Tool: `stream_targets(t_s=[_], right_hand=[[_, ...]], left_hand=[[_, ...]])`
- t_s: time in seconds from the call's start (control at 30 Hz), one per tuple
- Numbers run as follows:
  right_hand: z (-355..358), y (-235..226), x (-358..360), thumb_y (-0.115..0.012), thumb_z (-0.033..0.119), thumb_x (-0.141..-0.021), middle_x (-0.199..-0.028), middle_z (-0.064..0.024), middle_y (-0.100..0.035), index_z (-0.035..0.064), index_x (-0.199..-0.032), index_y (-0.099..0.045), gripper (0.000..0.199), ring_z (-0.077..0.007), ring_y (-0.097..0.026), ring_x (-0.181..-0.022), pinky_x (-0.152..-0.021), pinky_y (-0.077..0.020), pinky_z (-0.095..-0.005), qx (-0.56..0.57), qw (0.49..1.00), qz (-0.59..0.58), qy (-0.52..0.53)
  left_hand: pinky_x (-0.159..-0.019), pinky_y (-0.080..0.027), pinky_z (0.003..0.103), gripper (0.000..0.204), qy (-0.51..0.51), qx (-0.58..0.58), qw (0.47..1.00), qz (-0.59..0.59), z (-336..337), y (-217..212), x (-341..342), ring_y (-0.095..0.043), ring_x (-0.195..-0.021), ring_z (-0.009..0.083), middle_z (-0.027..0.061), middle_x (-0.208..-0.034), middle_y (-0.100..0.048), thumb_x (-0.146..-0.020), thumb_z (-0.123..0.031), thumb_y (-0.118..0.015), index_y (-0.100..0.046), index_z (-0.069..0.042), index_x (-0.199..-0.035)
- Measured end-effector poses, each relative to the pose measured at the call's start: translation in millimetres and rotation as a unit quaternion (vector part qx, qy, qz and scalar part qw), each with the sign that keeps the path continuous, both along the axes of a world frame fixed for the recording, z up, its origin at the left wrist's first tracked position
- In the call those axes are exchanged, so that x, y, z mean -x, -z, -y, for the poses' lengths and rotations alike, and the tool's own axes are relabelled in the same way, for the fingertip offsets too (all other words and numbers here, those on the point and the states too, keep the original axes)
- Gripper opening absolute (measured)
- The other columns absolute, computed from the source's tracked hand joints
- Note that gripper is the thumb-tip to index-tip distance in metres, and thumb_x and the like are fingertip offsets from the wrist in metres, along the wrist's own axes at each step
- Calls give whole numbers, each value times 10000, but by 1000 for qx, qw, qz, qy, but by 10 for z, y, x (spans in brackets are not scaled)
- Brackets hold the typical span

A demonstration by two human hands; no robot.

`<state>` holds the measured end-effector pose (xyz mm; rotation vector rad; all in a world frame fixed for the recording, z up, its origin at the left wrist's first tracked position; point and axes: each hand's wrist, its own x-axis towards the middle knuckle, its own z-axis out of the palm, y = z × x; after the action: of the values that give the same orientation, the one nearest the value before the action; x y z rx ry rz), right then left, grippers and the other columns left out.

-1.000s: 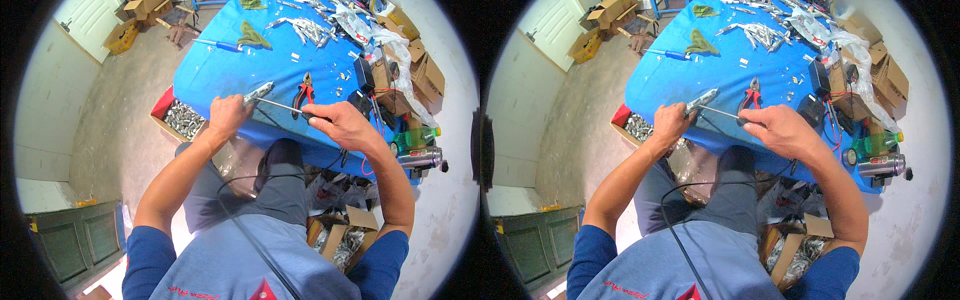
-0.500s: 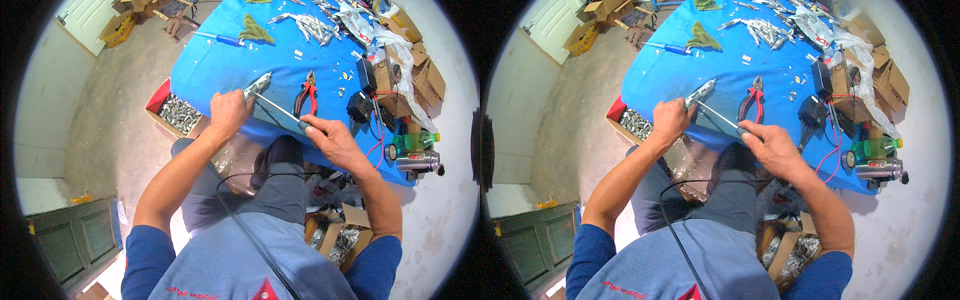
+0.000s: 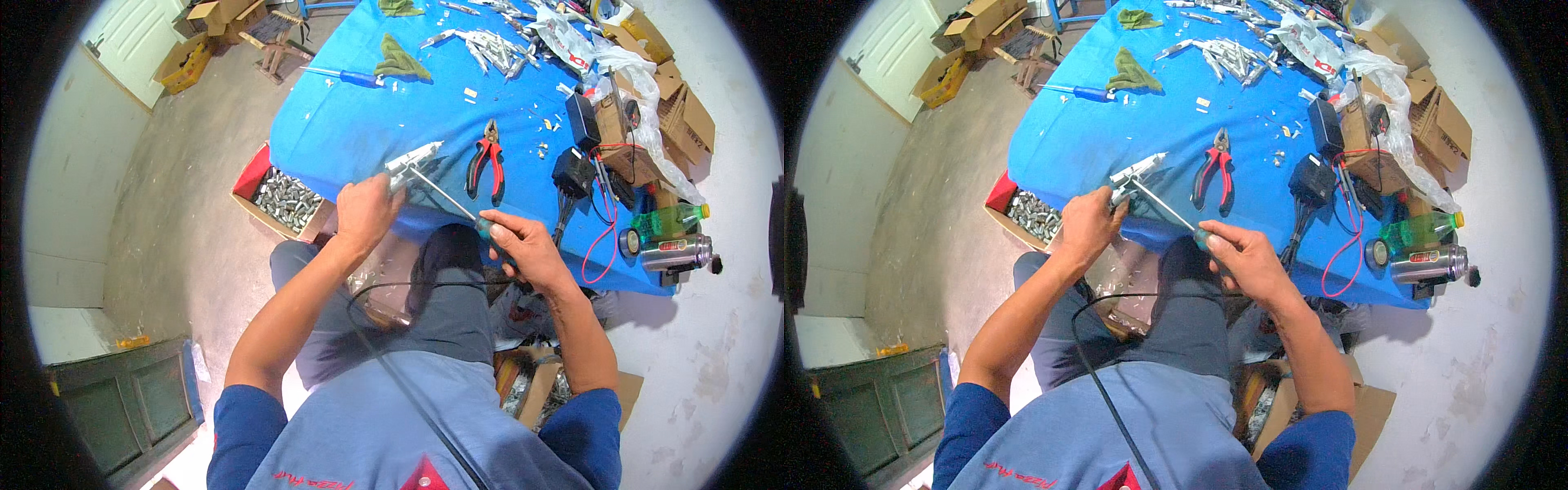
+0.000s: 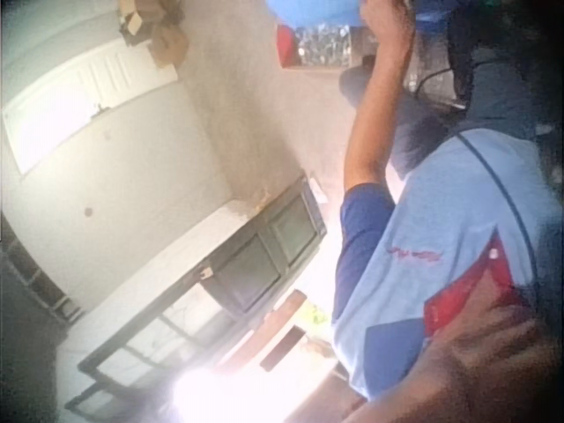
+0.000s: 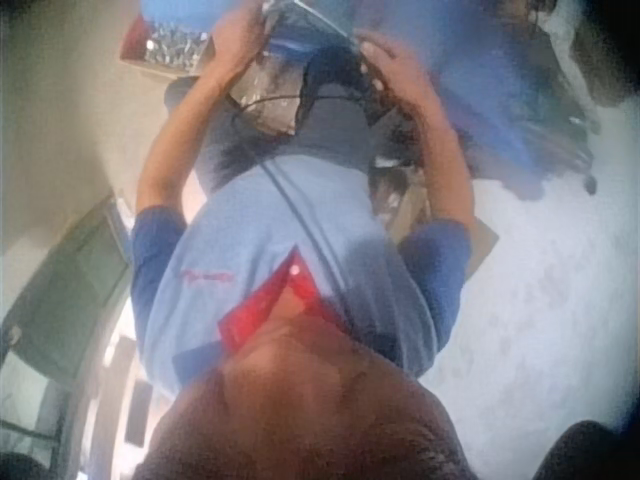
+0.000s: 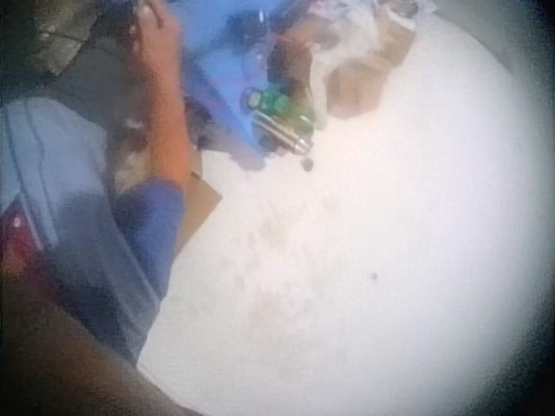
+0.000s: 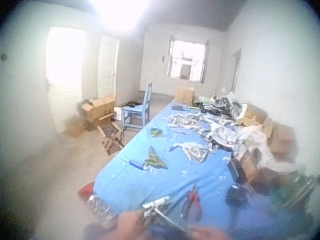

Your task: The person holds a metal component and uses a screwdriver to unscrew it, then pulls small internal parts out by hand.

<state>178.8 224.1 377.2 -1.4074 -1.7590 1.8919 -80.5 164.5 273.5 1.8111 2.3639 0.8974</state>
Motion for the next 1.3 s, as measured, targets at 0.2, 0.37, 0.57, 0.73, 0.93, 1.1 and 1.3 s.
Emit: stream_targets(t_s=[0.2,0.37,0.57,0.73,0.93,1.1,1.3], right_hand=[[-111,-264,-460,-602,239,-954,-765,-7,-602,71,-1322,-599,405,-51,-496,-549,-479,-405,-211,-106,991,75,-20],[-402,-68,-492,-620,234,-926,-872,-83,-642,36,-1362,-538,486,-123,-578,-627,-565,-482,-278,-334,933,55,120],[-980,481,-76,-620,202,-867,-1046,-274,-652,23,-1402,-458,587,-423,-660,-917,-831,-500,-479,-508,837,169,117],[-800,534,361,-663,264,-866,-977,-230,-693,-2,-1261,-562,487,-400,-677,-908,-813,-517,-467,-737,641,150,157],[-217,822,1206,-732,316,-857,-819,-155,-688,-73,-1062,-595,461,-259,-681,-712,-652,-541,-376,-243,959,-27,141],[-280,957,1425,-653,165,-886,-804,-138,-679,-48,-1017,-554,268,-180,-656,-586,-475,-491,-305,-110,943,-184,253],[-319,795,1186,-587,144,-913,-807,-108,-640,2,-991,-534,170,-132,-546,-510,-446,-434,-274,-43,922,-306,232]], left_hand=[[-609,-477,508,381,-17,-23,999,22,27,26,-5,-630,-684,428,226,-691,-626,-851,-362,-708,-597,-8,-763],[-613,-473,507,380,-30,-10,997,69,17,-42,-78,-625,-679,437,237,-662,-613,-856,-351,-703,-609,4,-757],[-608,-473,502,402,-38,4,995,92,105,-103,-181,-630,-676,429,239,-655,-611,-852,-363,-700,-614,19,-756],[-594,-481,483,385,-43,-5,994,101,125,-147,-263,-639,-648,412,216,-629,-614,-848,-353,-708,-619,10,-752],[-578,-477,475,386,-37,8,992,118,160,-100,-370,-630,-612,398,203,-602,-607,-838,-345,-716,-611,11,-731],[-583,-475,447,394,9,46,993,111,247,-308,-410,-630,-616,371,211,-622,-605,-844,-347,-705,-615,26,-758],[-650,-490,358,455,64,90,937,333,461,-189,-357,-625,-681,215,133,-726,-649,-848,-410,-703,-657,42,-881]])
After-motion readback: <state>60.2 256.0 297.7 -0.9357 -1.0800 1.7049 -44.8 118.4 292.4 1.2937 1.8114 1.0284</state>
